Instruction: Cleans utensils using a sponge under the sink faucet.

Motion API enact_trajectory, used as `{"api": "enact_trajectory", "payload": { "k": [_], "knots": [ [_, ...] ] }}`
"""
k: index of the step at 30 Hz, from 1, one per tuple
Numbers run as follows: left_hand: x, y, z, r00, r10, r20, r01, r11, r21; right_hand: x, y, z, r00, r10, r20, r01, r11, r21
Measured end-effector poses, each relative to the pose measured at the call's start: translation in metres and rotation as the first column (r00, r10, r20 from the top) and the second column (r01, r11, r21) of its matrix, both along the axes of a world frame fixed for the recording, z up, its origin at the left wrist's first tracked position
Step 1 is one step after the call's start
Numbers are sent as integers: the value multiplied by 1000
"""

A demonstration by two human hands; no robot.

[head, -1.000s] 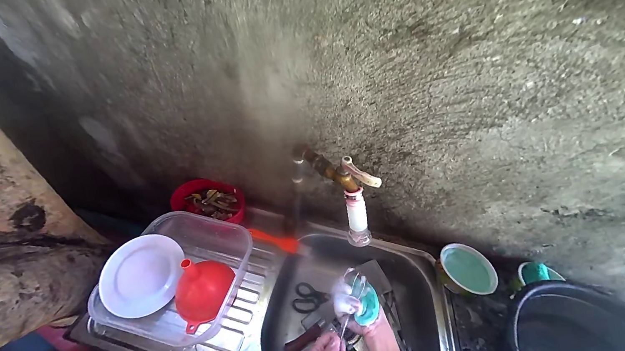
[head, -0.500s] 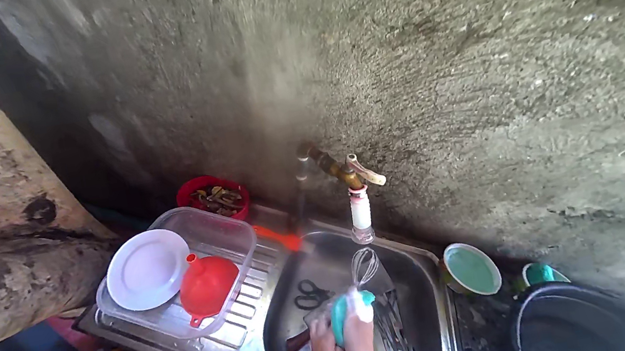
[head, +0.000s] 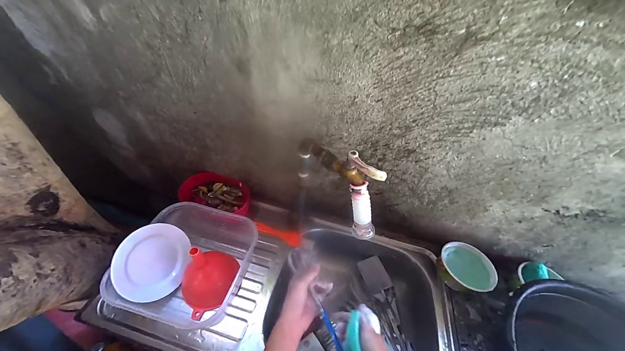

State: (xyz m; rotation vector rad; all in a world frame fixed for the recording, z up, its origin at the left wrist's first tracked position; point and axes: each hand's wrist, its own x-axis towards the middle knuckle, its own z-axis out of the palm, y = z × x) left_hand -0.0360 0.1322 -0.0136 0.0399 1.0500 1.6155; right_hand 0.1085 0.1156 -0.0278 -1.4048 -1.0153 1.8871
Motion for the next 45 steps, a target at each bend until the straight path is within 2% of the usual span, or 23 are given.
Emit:
{"api": "enact_trajectory", "payload": {
  "k": [2, 4, 8, 10, 14, 15, 17, 19, 21, 25, 26, 28, 29, 30, 33, 35, 37, 39, 41, 43, 44, 45],
  "knots": [
    [-4, -1, 1, 996, 36, 83, -43, 996, 80, 13, 4, -5, 997, -55, 52, 54, 998, 31],
    [-2, 0, -1, 989, -6, 145, -17, 988, 154, 16, 5, 1, 982, -31, 188, 12, 995, 100],
    [10, 1, 4, 970, -112, 214, 83, 987, 141, 21, 10, 17, 905, 190, 381, -306, 912, 273],
    [14, 0, 7, 962, -151, 228, 124, 984, 131, 26, 13, 23, 850, 323, 415, -448, 859, 248],
    [18, 0, 8, 965, -148, 214, 116, 981, 156, 24, 6, 22, 901, 337, 274, -388, 908, 159],
    [20, 0, 8, 968, -129, 214, 95, 982, 161, 18, -1, 18, 888, 339, 310, -411, 889, 204],
    [24, 1, 8, 974, -84, 211, 54, 988, 147, 7, -15, 6, 868, 240, 435, -417, 829, 374],
    [21, 3, 8, 975, -56, 216, 28, 991, 129, 2, -23, 3, 887, 187, 422, -390, 794, 467],
    [15, 5, 7, 970, -77, 232, 54, 993, 102, -3, -26, 10, 906, 195, 375, -348, 848, 399],
    [10, 10, 1, 957, -123, 261, 122, 992, 20, -15, -29, 18, 858, 179, 481, -343, 897, 278],
    [9, 11, -2, 953, -134, 272, 134, 991, 18, -13, -29, 13, 890, 171, 423, -301, 917, 262],
    [6, 12, -9, 934, -156, 322, 153, 988, 34, -3, -32, 0, 965, 204, 163, -230, 960, 160],
    [6, 11, -11, 920, -167, 354, 166, 986, 36, 3, -35, -4, 978, 210, 14, -211, 974, 85],
    [9, 11, -12, 909, -181, 376, 182, 983, 34, 7, -39, -6, 982, 180, -57, -178, 983, 35],
    [17, 12, -16, 883, -217, 416, 221, 974, 38, 12, -54, 2, 996, 47, -69, -49, 998, -26],
    [15, 15, -18, 872, -224, 436, 222, 973, 54, 20, -61, 1, 987, 40, -159, -42, 999, -6],
    [16, 19, -15, 870, -230, 436, 226, 972, 61, 24, -68, 1, 999, 6, -36, -3, 997, 78],
    [22, 21, -13, 869, -244, 430, 238, 969, 69, 22, -73, 1, 988, -102, 114, 88, 988, 125],
    [25, 24, -13, 869, -241, 431, 233, 970, 72, 23, -74, 0, 988, -149, 35, 147, 988, 52],
    [23, 28, -14, 866, -250, 433, 237, 968, 85, 33, -76, 4, 975, -100, -200, 82, 992, -94],
    [23, 29, -14, 862, -266, 431, 246, 964, 103, 36, -78, 11, 975, -86, -203, 63, 991, -117],
    [25, 30, -12, 861, -287, 420, 255, 958, 130, 35, -78, 18, 990, -87, -114, 77, 993, -90]
  ]
}}
